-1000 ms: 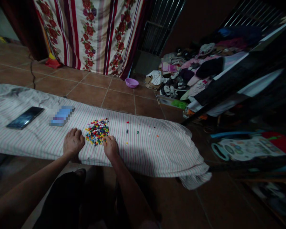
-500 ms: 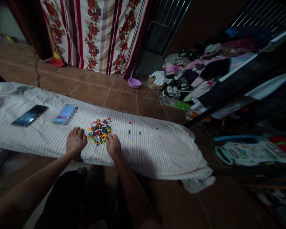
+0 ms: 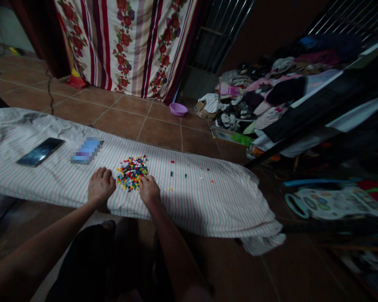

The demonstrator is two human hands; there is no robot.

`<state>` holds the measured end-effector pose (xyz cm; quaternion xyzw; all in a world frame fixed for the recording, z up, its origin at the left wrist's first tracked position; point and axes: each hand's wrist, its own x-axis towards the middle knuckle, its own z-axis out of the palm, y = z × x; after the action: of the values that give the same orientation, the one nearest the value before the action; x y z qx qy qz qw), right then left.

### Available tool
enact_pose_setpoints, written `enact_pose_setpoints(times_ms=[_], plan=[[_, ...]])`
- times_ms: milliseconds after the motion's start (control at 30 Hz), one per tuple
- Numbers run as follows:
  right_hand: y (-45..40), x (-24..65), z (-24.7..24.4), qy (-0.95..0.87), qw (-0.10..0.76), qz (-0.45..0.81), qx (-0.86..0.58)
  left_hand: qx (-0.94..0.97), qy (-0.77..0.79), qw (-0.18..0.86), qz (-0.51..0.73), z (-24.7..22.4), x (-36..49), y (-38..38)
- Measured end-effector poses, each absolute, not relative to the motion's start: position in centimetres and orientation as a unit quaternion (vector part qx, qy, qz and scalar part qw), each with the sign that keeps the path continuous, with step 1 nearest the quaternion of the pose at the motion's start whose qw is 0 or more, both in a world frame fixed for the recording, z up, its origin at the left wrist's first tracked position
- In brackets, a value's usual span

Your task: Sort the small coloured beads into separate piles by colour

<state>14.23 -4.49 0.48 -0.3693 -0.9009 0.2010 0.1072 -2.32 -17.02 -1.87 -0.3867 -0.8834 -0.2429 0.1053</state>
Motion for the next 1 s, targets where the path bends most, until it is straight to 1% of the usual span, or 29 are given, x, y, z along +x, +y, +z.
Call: enact_pose_setpoints(times_ms=[300, 533, 733, 1000], plan=[[-4.42, 13.89, 0.51, -0.905, 0.099, 0.214, -0.355, -0.388, -0.88, 0.111, -0.249, -1.9, -2.28, -17.07], [-4.23, 13.99, 0.14, -0.905, 0.123, 0.215, -0.347, -0.388, -0.877, 0.126, -0.253, -2.18, -2.34, -17.03], [-4.24, 13.79, 0.28, -0.908, 0.107, 0.216, -0.343, -0.389, -0.881, 0.123, -0.239, -2.16, -2.39, -17.0], [-4.06, 13.6, 0.22, -0.91, 0.115, 0.211, -0.339, -0.386, -0.878, 0.115, -0.26, -2.13, -2.41, -17.02]])
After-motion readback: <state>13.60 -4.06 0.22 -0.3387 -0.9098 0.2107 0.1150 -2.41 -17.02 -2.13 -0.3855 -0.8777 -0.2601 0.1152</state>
